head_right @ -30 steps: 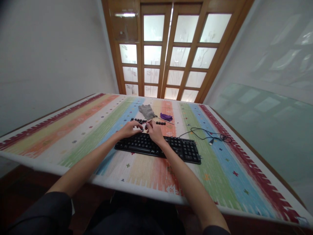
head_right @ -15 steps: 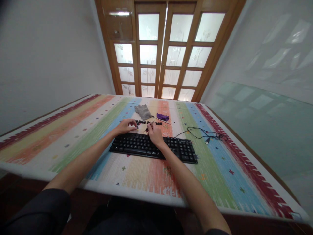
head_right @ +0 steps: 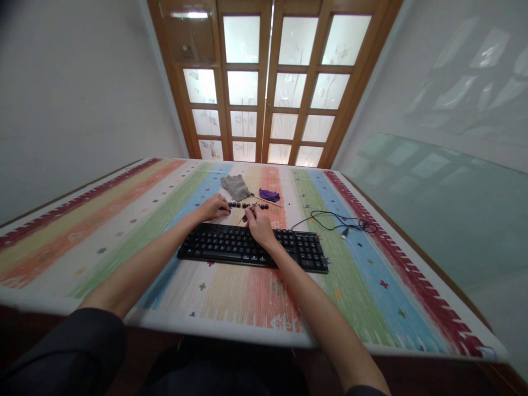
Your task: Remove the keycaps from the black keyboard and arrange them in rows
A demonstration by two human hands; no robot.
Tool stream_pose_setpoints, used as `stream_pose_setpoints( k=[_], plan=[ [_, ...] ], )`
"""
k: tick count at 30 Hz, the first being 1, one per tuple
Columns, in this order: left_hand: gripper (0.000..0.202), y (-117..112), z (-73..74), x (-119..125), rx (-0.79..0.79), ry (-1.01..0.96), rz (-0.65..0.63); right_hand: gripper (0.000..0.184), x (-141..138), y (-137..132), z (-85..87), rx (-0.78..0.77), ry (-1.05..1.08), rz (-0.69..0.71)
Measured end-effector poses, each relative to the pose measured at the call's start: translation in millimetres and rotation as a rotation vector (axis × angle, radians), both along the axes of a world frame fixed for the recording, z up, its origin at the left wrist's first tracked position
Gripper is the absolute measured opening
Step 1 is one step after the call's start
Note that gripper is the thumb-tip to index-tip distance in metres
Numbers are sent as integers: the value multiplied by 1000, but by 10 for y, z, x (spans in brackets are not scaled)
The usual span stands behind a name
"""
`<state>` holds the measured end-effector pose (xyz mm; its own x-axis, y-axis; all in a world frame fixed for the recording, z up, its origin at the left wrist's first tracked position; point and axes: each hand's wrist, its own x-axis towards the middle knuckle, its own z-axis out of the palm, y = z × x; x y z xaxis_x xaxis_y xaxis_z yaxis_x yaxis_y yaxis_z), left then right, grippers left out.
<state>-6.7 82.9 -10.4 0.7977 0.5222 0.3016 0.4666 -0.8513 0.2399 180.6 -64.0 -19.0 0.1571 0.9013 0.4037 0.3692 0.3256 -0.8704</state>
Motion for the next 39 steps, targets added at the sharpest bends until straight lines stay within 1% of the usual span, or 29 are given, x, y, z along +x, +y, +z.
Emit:
stream_pose_setpoints(
  k=[5, 10, 15, 21, 25, 31, 34, 39],
  plan=[
    [9, 10, -45, 29, 62, -25, 23, 48, 2, -6, -9, -1, 7, 12],
    [11, 15, -71, 68, 94, -9, 46, 47, -4, -7, -14, -5, 13, 27],
    [11, 33, -91, 84, 119, -19, 43, 47, 5, 7, -30, 2, 21, 48],
    [10, 21, -98, 67, 142, -26, 57, 46, -18, 8, -23, 12, 48, 52],
    [12, -22, -86, 10, 159, -36, 70, 45, -47, 2, 4, 16, 42, 56],
    [15, -134, -76, -148, 172, -86, 106, 40, -113, -8, 22, 3, 17, 109],
    [15, -243, -74, -223, 149, -105, 69, 39, -158, -19, 26, -10, -7, 133],
    [13, -468, -60, -298, 66, -120, -22, 36, -213, -19, 47, 24, -69, 105]
  ],
)
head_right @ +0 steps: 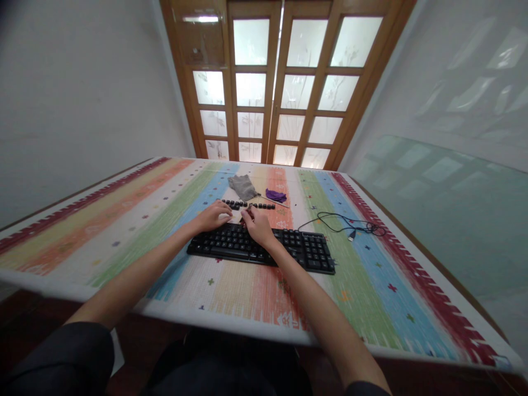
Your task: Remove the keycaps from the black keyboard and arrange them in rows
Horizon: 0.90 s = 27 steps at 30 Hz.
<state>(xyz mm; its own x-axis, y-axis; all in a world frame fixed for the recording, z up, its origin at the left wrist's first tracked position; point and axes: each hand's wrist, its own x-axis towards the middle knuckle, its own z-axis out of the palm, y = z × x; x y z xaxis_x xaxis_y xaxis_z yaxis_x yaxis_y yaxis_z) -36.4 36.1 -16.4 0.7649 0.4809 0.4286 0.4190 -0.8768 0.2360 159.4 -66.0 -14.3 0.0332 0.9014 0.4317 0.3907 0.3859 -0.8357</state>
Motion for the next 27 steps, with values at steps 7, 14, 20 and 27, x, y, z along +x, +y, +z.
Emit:
stream_pose_setpoints(
  k=[7, 14, 20, 27],
  plan=[
    [17, -191, 24, -25, -91, 79, -71, 32, -63, 55, 6, -59, -16, 31],
    [19, -210, 39, -14, -83, 122, -72, 16, -156, -9, 86, -8, -236, 103],
    [18, -226, 76, -31, -82, 148, -69, 18, -101, 17, 198, -51, -281, 8],
    [23, -220, 82, -26, -88, 179, -67, 27, -219, 101, 161, -89, -185, -49]
  ],
)
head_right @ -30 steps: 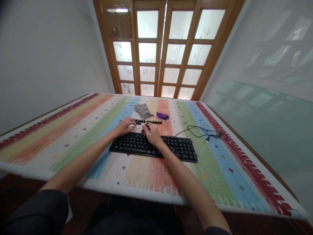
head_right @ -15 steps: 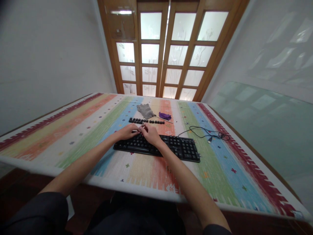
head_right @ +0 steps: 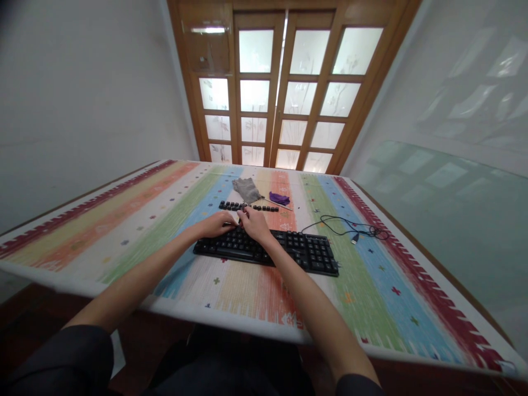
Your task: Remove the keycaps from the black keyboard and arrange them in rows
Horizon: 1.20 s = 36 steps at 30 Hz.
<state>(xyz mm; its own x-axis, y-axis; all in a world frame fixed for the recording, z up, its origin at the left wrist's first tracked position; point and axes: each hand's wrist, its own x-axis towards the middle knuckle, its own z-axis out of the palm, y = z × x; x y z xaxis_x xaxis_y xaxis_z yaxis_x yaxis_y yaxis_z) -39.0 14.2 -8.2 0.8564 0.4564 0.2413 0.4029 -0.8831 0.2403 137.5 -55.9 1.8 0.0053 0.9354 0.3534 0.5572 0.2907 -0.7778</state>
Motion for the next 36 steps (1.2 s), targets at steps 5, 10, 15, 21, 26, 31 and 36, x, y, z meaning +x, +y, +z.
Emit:
stream_pose_setpoints(
  k=[5, 10, 15, 21, 26, 31, 36],
  plan=[
    [26, -20, 12, -15, -3, 2, -29, 28, 50, 105, -61, -76, 170, -122],
    [27, -50, 16, -6, 6, -62, 27, 31, 225, 99, -110, -83, 297, -12],
    [31, -85, 71, 59, -69, -102, 34, 39, 310, 14, -110, -8, 286, 40],
    [20, -86, 120, 143, -116, -176, 15, 44, 350, -42, -102, 42, 279, 38],
    [15, -77, 127, 192, -138, -165, 9, 43, 398, -71, -118, 45, 248, 42],
    [12, -11, 83, 242, -49, -205, 22, 42, 446, -94, -116, 53, 219, 9],
    [9, 192, 34, 294, 38, -205, 36, 40, 498, -124, -83, 60, 237, -10]
  ],
)
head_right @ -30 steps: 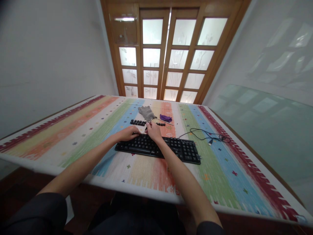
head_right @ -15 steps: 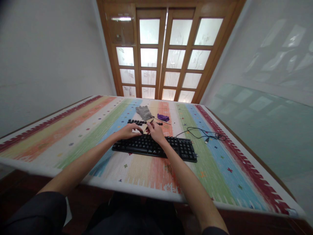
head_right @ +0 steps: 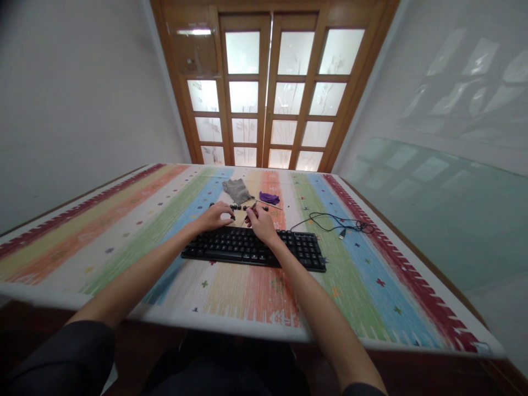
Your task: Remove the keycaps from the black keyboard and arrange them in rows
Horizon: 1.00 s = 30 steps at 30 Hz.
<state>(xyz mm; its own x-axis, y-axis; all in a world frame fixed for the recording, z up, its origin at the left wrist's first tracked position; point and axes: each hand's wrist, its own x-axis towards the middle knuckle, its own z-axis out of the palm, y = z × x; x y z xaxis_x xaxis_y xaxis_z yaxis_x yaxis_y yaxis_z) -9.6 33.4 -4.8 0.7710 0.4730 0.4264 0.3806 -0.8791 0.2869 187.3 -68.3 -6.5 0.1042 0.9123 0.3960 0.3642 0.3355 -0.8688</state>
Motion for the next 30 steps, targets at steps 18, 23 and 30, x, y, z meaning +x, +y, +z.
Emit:
stream_pose_setpoints(
  k=[18, 23, 30],
  plan=[
    [14, 419, -68, 283, 160, 189, 42, 36, 40, -98, 53, -25, -19, 45],
    [15, 407, -67, 307, 182, 210, 76, 36, 37, -98, 40, -22, -24, 51],
    [16, 374, -51, 324, 200, 232, 105, 37, 3, -101, 39, -29, -17, 64]
  ],
)
